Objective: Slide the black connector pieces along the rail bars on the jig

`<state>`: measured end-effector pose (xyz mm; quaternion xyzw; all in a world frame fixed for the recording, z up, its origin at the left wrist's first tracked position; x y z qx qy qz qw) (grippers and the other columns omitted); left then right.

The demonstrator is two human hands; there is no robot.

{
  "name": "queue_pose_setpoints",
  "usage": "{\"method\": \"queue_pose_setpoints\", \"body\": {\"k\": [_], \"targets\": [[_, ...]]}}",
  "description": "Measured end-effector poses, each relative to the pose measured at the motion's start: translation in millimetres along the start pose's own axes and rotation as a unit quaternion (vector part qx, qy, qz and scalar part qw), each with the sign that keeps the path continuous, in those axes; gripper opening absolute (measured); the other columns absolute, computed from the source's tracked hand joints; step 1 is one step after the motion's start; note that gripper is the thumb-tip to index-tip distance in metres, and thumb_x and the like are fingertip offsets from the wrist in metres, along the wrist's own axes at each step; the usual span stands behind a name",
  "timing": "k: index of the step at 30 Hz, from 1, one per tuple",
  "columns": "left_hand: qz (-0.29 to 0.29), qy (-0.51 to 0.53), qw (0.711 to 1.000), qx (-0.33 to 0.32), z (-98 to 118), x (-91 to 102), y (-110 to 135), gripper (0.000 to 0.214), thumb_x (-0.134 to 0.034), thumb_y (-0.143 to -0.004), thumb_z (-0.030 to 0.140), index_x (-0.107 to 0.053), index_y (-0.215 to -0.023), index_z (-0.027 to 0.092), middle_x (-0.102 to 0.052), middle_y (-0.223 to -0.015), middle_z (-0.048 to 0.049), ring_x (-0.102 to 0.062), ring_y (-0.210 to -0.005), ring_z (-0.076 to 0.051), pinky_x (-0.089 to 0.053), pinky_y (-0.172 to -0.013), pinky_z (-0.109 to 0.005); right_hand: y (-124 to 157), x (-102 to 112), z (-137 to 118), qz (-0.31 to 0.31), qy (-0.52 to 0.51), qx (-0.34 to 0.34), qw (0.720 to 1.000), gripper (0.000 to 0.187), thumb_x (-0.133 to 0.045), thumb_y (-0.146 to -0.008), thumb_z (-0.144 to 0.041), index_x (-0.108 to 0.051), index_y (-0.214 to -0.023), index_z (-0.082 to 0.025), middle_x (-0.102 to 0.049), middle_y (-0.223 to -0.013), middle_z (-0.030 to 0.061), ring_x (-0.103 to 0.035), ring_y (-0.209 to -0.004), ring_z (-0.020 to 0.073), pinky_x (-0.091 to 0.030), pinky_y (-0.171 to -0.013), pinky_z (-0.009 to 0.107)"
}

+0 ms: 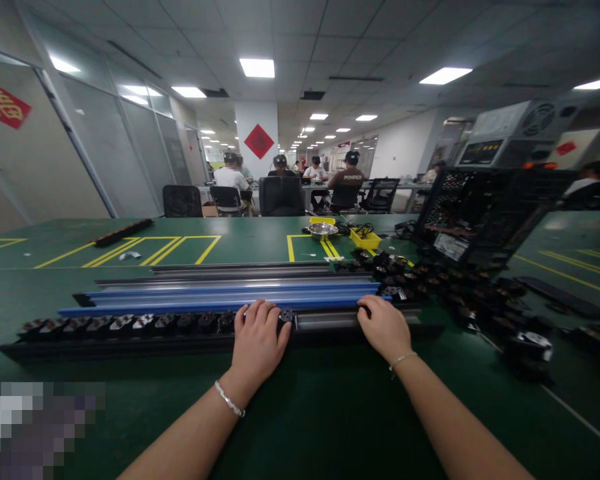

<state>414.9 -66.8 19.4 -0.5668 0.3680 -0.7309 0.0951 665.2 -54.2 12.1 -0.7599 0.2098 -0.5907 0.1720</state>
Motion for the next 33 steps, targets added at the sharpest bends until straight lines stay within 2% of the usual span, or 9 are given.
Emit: {"method": "queue_pose_setpoints", "body": {"k": [3, 5, 9, 12, 15, 22, 28, 33], "targets": [[0.003, 0.005, 1.0, -0.003, 0.5, 0.4, 0.2, 0.027, -0.044, -0.086, 0.034, -0.061, -0.101, 0.02, -0.061, -0.11, -0.0098, -0.045, -0.114, -0.029, -0.028, -0.099, -0.05, 2.5, -0.8, -16.4, -0.005, -0.01, -0.035, 0.999, 0.027, -0.042, -0.079, -0.024, -0.065, -0.091, -0.019, -0.064, -0.105, 0.0062, -0.056, -0.095, 0.0213, -0.041, -0.083, 0.036], [0.001, 0.008, 1.0, -0.003, 0.4, 0.2, 0.4, 0.027, -0.044, -0.086, 0.034, -0.061, -0.101, 0.02, -0.061, -0.111, -0.0096, -0.045, -0.115, -0.028, -0.029, -0.099, -0.05, 5.5, -3.2, -35.3, -0.009, -0.04, -0.009, 0.999, 0.029, -0.041, -0.08, -0.024, -0.064, -0.096, -0.018, -0.064, -0.104, 0.0065, -0.055, -0.099, 0.021, -0.04, -0.087, 0.035], [0.006, 0.012, 1.0, 0.001, 0.0, 0.2, 0.5, 0.026, -0.045, -0.086, 0.034, -0.061, -0.102, 0.021, -0.061, -0.109, -0.009, -0.045, -0.115, -0.029, -0.029, -0.099, -0.05, 12.7, -11.8, -82.9, -0.051, -0.109, 0.091, 0.989, 0.036, -0.035, -0.083, -0.019, -0.06, -0.11, -0.017, -0.063, -0.11, 0.0058, -0.052, -0.105, 0.0179, -0.037, -0.093, 0.033], [0.003, 0.01, 1.0, -0.002, -0.4, -0.4, 0.8, 0.025, -0.043, -0.087, 0.032, -0.061, -0.101, 0.021, -0.061, -0.108, -0.0088, -0.044, -0.116, -0.029, -0.028, -0.099, -0.05, 15.8, -15.0, -110.0, -0.063, -0.139, 0.107, 0.982, 0.037, -0.039, -0.083, -0.022, -0.056, -0.116, -0.017, -0.062, -0.111, 0.0063, -0.053, -0.105, 0.018, -0.037, -0.094, 0.033], [0.0, 0.01, 1.0, 0.0, -1.6, -1.0, 1.3, 0.025, -0.041, -0.087, 0.026, -0.061, -0.102, 0.022, -0.061, -0.107, -0.0079, -0.043, -0.117, -0.028, -0.028, -0.1, -0.049, 18.8, -15.9, -127.5, -0.064, -0.142, 0.12, 0.981, 0.035, -0.045, -0.081, -0.027, -0.057, -0.112, -0.019, -0.063, -0.111, 0.006, -0.053, -0.105, 0.0192, -0.036, -0.093, 0.034], [0.013, 0.011, 1.0, 0.004, -3.2, -2.3, 1.7, 0.028, -0.044, -0.083, 0.019, -0.062, -0.103, 0.026, -0.061, -0.106, -0.0068, -0.044, -0.116, -0.027, -0.029, -0.099, -0.049, 23.6, -18.4, -130.2, -0.015, -0.124, 0.087, 0.988, 0.032, -0.049, -0.08, -0.037, -0.058, -0.106, -0.019, -0.064, -0.104, 0.007, -0.054, -0.101, 0.0207, -0.036, -0.089, 0.036], [0.017, 0.004, 1.0, 0.007, -1.7, -2.2, 1.2, 0.027, -0.044, -0.084, 0.022, -0.064, -0.101, 0.027, -0.061, -0.106, -0.0067, -0.043, -0.116, -0.028, -0.029, -0.098, -0.049, 24.8, -20.8, -128.6, 0.015, -0.107, 0.075, 0.991, 0.026, -0.047, -0.082, -0.033, -0.061, -0.098, -0.019, -0.065, -0.1, 0.0074, -0.055, -0.098, 0.0205, -0.036, -0.089, 0.036], [0.018, 0.011, 1.0, 0.005, -0.1, -1.6, 1.3, 0.023, -0.044, -0.085, 0.024, -0.065, -0.096, 0.025, -0.06, -0.107, -0.0069, -0.043, -0.118, -0.027, -0.027, -0.1, -0.049, 27.3, -25.0, -126.6, 0.024, -0.109, 0.065, 0.992, 0.034, -0.046, -0.083, -0.034, -0.06, -0.107, -0.016, -0.064, -0.109, 0.0094, -0.054, -0.105, 0.0218, -0.031, -0.097, 0.039]]}}
Point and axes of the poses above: each hand's wrist, its own y-axis away from the middle knuckle, its own x-axis out of the back of the hand, z = x × y, the point moved 4 cm from there along -y, towards the middle knuckle
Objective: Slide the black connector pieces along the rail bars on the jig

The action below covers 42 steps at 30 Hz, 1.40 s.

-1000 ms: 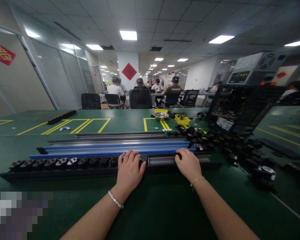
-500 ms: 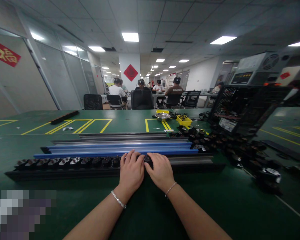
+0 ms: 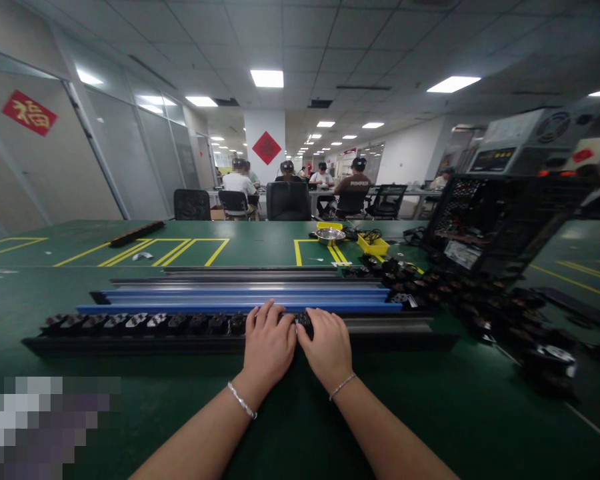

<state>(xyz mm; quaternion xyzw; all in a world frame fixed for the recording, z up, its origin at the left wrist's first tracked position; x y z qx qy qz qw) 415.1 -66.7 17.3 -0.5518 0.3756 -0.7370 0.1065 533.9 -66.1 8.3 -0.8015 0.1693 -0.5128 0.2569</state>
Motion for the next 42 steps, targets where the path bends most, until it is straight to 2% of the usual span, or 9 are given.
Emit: {"method": "queue_pose_setpoints", "body": {"k": [9, 18, 23, 33, 42], "targets": [[-0.004, -0.015, 1.0, -0.007, 1.4, 0.1, 0.2, 0.021, -0.042, -0.086, 0.024, -0.063, -0.081, 0.022, -0.06, -0.109, -0.0075, -0.041, -0.12, -0.027, -0.026, -0.101, -0.049, 1.7, 1.0, 5.7, 0.008, -0.014, -0.018, 1.0, 0.034, -0.045, -0.083, -0.029, -0.061, -0.109, -0.014, -0.065, -0.106, 0.0101, -0.056, -0.101, 0.0211, -0.033, -0.096, 0.039], [-0.009, -0.03, 1.0, -0.001, 0.9, -2.4, 0.0, 0.021, -0.043, -0.086, 0.025, -0.063, -0.079, 0.021, -0.058, -0.115, -0.0067, -0.039, -0.123, -0.027, -0.025, -0.103, -0.049, 1.9, 4.1, 12.4, 0.053, 0.004, -0.015, 0.998, 0.032, -0.048, -0.08, -0.028, -0.061, -0.105, -0.013, -0.066, -0.101, 0.0093, -0.056, -0.097, 0.0201, -0.035, -0.092, 0.035], [0.013, -0.024, 1.0, -0.001, 0.9, -2.3, 0.8, 0.017, -0.047, -0.084, 0.025, -0.064, -0.084, 0.023, -0.057, -0.121, -0.0045, -0.037, -0.125, -0.028, -0.019, -0.106, -0.051, 1.7, 4.6, 14.2, 0.065, 0.025, -0.034, 0.997, 0.029, -0.053, -0.076, -0.032, -0.061, -0.097, -0.013, -0.065, -0.098, 0.0099, -0.055, -0.097, 0.022, -0.033, -0.092, 0.037], [0.003, -0.013, 1.0, -0.004, 0.7, -3.9, 1.1, 0.019, -0.045, -0.085, 0.024, -0.063, -0.088, 0.023, -0.057, -0.122, -0.0034, -0.035, -0.127, -0.027, -0.017, -0.107, -0.049, 1.5, 6.5, 20.0, 0.062, 0.026, -0.041, 0.997, 0.026, -0.051, -0.077, -0.031, -0.061, -0.093, -0.014, -0.066, -0.097, 0.0086, -0.055, -0.096, 0.0215, -0.03, -0.095, 0.037], [0.004, -0.005, 1.0, -0.009, 1.3, -2.4, 1.5, 0.019, -0.045, -0.085, 0.022, -0.063, -0.089, 0.024, -0.062, -0.111, -0.0035, -0.039, -0.124, -0.026, -0.017, -0.107, -0.049, 1.1, 10.0, 25.3, 0.065, 0.036, -0.046, 0.996, 0.023, -0.05, -0.076, -0.031, -0.06, -0.09, -0.015, -0.065, -0.093, 0.0085, -0.055, -0.092, 0.0209, -0.031, -0.091, 0.036]]}}
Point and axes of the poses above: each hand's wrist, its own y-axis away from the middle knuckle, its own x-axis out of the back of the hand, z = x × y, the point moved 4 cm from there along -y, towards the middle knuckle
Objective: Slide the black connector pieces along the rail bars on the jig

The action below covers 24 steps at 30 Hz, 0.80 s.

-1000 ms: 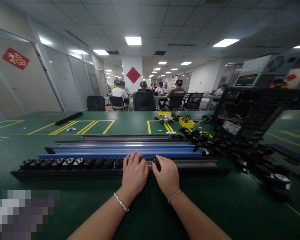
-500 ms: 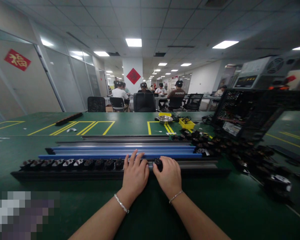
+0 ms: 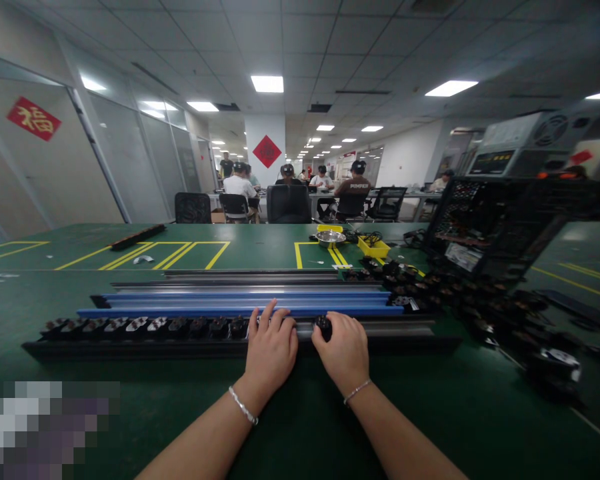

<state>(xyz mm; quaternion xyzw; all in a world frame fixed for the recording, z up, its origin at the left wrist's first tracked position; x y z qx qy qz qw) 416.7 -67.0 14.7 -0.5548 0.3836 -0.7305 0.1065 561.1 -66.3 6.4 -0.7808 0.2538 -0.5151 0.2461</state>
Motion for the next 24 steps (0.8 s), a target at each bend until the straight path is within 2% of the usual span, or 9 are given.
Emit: {"method": "queue_pose_setpoints", "body": {"k": [8, 13, 24], "targets": [[0.01, 0.009, 1.0, -0.016, 1.2, 0.2, 0.3, 0.019, -0.046, -0.084, 0.02, -0.063, -0.091, 0.023, -0.062, -0.109, -0.005, -0.04, -0.123, -0.027, -0.02, -0.106, -0.05, -0.7, 3.9, 1.9, -0.007, 0.032, -0.011, 0.999, 0.018, -0.05, -0.075, -0.031, -0.057, -0.084, -0.017, -0.063, -0.087, 0.0069, -0.054, -0.087, 0.0211, -0.032, -0.086, 0.035], [0.011, 0.016, 0.999, -0.042, 3.2, -1.2, 1.3, 0.021, -0.045, -0.084, 0.019, -0.063, -0.094, 0.024, -0.062, -0.111, -0.0043, -0.04, -0.124, -0.025, -0.019, -0.107, -0.048, -1.2, 5.1, 1.5, 0.0, 0.03, -0.001, 1.0, 0.021, -0.051, -0.075, -0.034, -0.057, -0.086, -0.017, -0.063, -0.088, 0.0078, -0.053, -0.089, 0.0212, -0.032, -0.087, 0.035], [0.004, 0.014, 0.999, -0.04, 3.0, 1.1, 0.5, 0.025, -0.044, -0.086, 0.022, -0.063, -0.102, 0.024, -0.063, -0.112, -0.0042, -0.041, -0.123, -0.026, -0.021, -0.106, -0.049, -3.3, 10.8, 10.7, -0.01, 0.057, -0.023, 0.998, 0.022, -0.05, -0.076, -0.033, -0.058, -0.087, -0.015, -0.064, -0.091, 0.009, -0.054, -0.091, 0.0218, -0.033, -0.086, 0.034]]}}
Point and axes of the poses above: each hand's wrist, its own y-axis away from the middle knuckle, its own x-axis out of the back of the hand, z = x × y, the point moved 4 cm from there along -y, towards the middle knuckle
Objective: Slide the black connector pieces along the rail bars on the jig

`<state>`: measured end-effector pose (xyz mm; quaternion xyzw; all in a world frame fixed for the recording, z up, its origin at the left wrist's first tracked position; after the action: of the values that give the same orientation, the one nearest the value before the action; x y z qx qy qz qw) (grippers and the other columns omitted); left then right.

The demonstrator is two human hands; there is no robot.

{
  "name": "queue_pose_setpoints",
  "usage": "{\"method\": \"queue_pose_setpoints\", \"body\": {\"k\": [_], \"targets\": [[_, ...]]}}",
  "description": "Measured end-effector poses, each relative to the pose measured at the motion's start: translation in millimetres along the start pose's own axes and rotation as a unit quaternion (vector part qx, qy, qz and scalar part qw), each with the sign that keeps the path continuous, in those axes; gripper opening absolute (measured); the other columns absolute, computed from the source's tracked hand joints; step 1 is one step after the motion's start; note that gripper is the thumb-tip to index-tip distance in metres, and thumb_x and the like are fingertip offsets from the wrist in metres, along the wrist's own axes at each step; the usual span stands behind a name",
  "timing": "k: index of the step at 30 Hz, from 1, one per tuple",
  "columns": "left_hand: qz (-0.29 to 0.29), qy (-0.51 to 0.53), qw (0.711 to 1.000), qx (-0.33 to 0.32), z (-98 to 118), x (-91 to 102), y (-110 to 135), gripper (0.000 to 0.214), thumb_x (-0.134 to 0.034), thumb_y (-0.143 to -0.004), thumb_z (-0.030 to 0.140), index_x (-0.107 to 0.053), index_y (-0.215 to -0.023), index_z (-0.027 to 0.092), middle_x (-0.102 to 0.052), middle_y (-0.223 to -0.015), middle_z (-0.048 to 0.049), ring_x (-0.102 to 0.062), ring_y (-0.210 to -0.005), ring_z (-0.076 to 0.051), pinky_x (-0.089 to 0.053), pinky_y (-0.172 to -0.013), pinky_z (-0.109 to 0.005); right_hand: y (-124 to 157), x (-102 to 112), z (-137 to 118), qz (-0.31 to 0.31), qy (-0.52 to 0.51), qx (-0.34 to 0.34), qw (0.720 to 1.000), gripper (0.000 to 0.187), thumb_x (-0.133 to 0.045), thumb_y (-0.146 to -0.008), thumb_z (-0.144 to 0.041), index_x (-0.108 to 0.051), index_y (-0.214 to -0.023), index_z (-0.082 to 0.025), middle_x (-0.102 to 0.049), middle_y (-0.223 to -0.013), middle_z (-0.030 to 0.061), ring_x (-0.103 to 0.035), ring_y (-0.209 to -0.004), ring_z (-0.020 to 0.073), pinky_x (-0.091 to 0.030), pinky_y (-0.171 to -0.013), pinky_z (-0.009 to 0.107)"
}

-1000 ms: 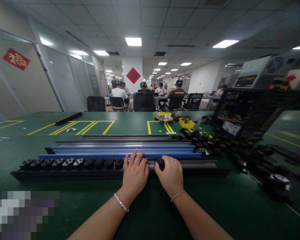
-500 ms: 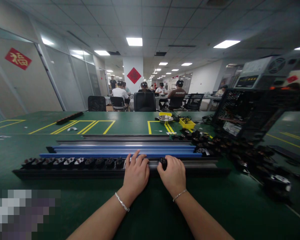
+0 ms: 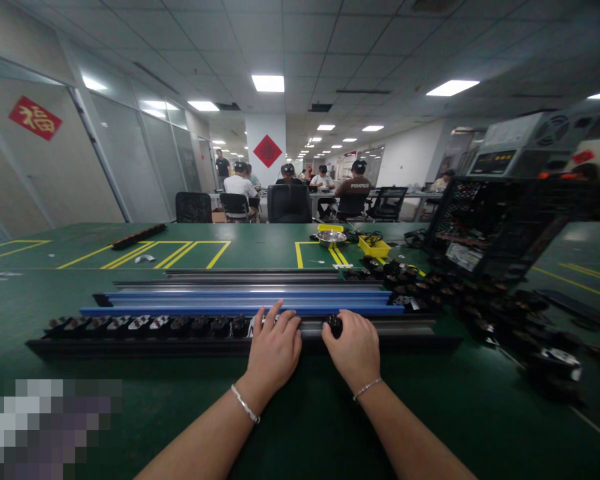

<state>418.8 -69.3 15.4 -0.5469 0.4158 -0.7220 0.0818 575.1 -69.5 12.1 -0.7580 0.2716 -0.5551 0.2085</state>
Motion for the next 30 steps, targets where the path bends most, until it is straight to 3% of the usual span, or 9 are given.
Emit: {"method": "queue_pose_setpoints", "body": {"k": [5, 12, 21, 30], "targets": [[0.0, -0.01, 1.0, -0.004, 1.7, 2.7, -1.2, 0.028, -0.044, -0.086, 0.025, -0.063, -0.107, 0.024, -0.064, -0.111, -0.0051, -0.042, -0.122, -0.026, -0.023, -0.105, -0.05, -1.6, 2.1, 4.2, -0.019, 0.02, 0.005, 1.0, 0.02, -0.049, -0.078, -0.035, -0.058, -0.083, -0.017, -0.065, -0.089, 0.0094, -0.055, -0.091, 0.0226, -0.035, -0.083, 0.035], [-0.03, -0.012, 0.999, -0.005, 0.4, -0.9, -2.1, 0.029, -0.042, -0.088, 0.028, -0.062, -0.108, 0.023, -0.064, -0.11, -0.0045, -0.049, -0.114, -0.025, -0.026, -0.102, -0.047, -2.2, 0.1, 13.6, -0.06, -0.005, 0.043, 0.997, 0.029, -0.047, -0.082, -0.04, -0.061, -0.091, -0.016, -0.065, -0.098, 0.01, -0.054, -0.1, 0.0226, -0.037, -0.088, 0.035], [-0.015, -0.016, 1.0, -0.009, 1.6, -0.7, -2.1, 0.028, -0.043, -0.087, 0.027, -0.063, -0.106, 0.022, -0.065, -0.109, -0.0052, -0.05, -0.113, -0.025, -0.027, -0.101, -0.046, 1.8, -2.8, 19.8, -0.029, -0.012, 0.045, 0.999, 0.037, -0.047, -0.082, -0.039, -0.06, -0.105, -0.012, -0.063, -0.107, 0.0124, -0.052, -0.107, 0.0234, -0.037, -0.092, 0.037], [-0.013, -0.013, 1.0, -0.007, 1.1, -0.6, -1.8, 0.028, -0.044, -0.087, 0.027, -0.063, -0.106, 0.022, -0.065, -0.109, -0.0054, -0.049, -0.114, -0.025, -0.026, -0.102, -0.046, 2.9, 0.0, 23.9, -0.004, 0.003, 0.022, 1.0, 0.034, -0.047, -0.081, -0.037, -0.06, -0.101, -0.013, -0.063, -0.106, 0.0128, -0.053, -0.107, 0.0242, -0.034, -0.093, 0.038]]}}
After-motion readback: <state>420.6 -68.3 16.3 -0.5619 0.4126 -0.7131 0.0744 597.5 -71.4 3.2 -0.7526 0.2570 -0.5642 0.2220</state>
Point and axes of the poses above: each hand's wrist, its own y-axis away from the middle knuckle, its own x-axis out of the back of the hand, z = x × y, the point moved 4 cm from there along -y, towards the middle knuckle
